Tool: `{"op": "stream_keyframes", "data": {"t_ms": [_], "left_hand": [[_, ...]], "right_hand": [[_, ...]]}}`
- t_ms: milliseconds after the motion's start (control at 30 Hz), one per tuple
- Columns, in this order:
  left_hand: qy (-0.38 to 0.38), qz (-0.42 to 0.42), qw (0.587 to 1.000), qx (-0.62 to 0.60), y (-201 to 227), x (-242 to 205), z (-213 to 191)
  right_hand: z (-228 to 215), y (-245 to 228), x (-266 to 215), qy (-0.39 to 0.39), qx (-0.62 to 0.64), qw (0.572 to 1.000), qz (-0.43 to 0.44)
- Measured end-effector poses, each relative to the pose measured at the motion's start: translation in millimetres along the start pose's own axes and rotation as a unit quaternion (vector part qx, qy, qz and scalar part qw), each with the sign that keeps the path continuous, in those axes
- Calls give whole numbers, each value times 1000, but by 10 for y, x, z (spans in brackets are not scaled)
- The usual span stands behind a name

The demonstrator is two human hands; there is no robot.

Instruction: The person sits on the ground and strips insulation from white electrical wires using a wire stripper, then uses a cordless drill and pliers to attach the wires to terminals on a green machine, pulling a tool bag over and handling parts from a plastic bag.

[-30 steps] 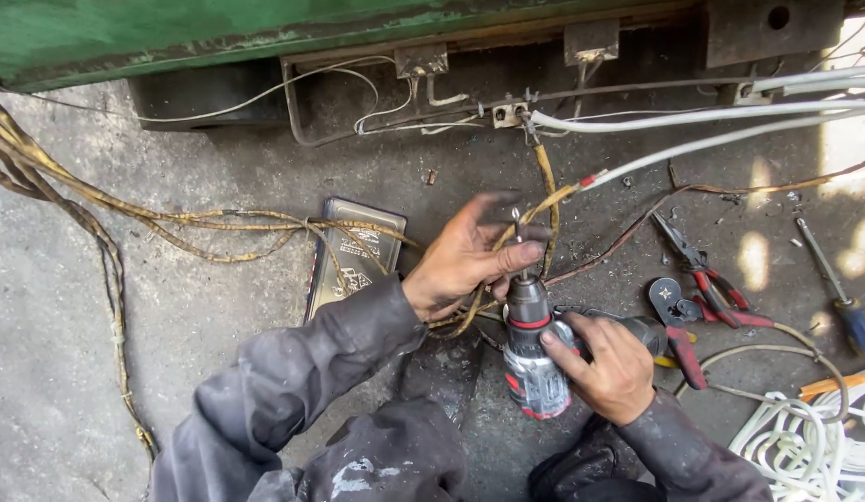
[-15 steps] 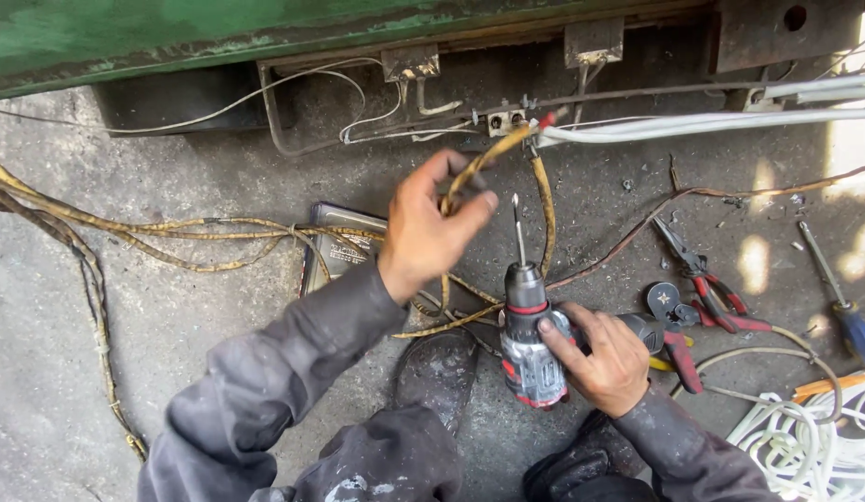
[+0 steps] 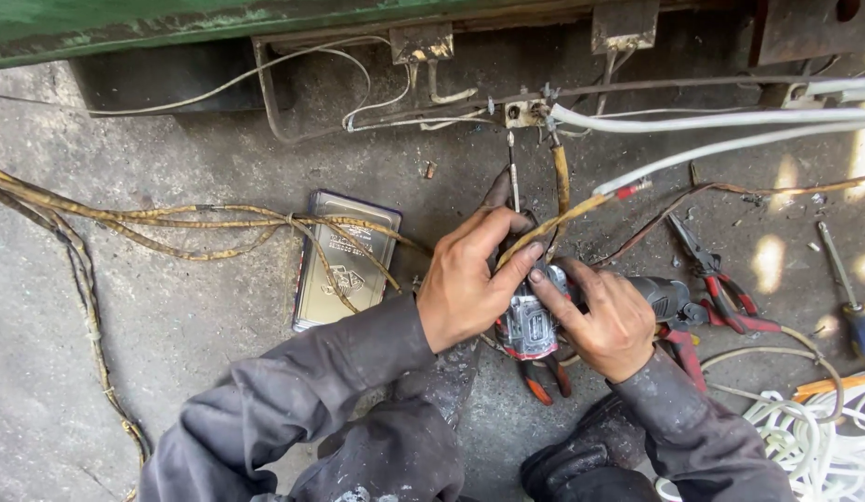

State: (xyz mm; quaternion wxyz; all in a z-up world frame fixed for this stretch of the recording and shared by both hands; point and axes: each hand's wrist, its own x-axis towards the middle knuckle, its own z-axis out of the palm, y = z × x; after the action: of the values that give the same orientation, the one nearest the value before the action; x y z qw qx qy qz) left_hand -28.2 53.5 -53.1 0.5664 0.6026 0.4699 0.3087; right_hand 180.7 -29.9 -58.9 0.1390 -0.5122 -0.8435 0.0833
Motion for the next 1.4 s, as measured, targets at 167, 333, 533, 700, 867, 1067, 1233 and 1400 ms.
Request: {"op": "stream_keyframes", "data": {"t_ms": [167,333,533,700,867,1067,1233,1400], "left_hand": [[4,3,1000,4,-4,50,-11],[2,1,1000,4,-5,70,-24],[-2,-3,1000,-3,-23,82,-35],[-4,1,1000,3,-11,97,-45],[-2,0,1000,0,42,118,-75],[1,0,1000,-3,35,134,-82],[7,7,1000,-3,26,145,-82],[2,-5,1000,-4,24,165,-81]], "right_hand": [[28,4,15,-4,-4,1000,10],[19,-2,37,-6,-15,1000,12],[37,-1,33,-4,-2,1000,22],[2,-13,63,-8,-8,1000,21],[-80,-80,104,-13,14,999,36],[-78,-110,104,-16,9,999,48],[-56,-103,99,-24,-3,999,45],[-30,-99,103,-10,-10,999,42]]}}
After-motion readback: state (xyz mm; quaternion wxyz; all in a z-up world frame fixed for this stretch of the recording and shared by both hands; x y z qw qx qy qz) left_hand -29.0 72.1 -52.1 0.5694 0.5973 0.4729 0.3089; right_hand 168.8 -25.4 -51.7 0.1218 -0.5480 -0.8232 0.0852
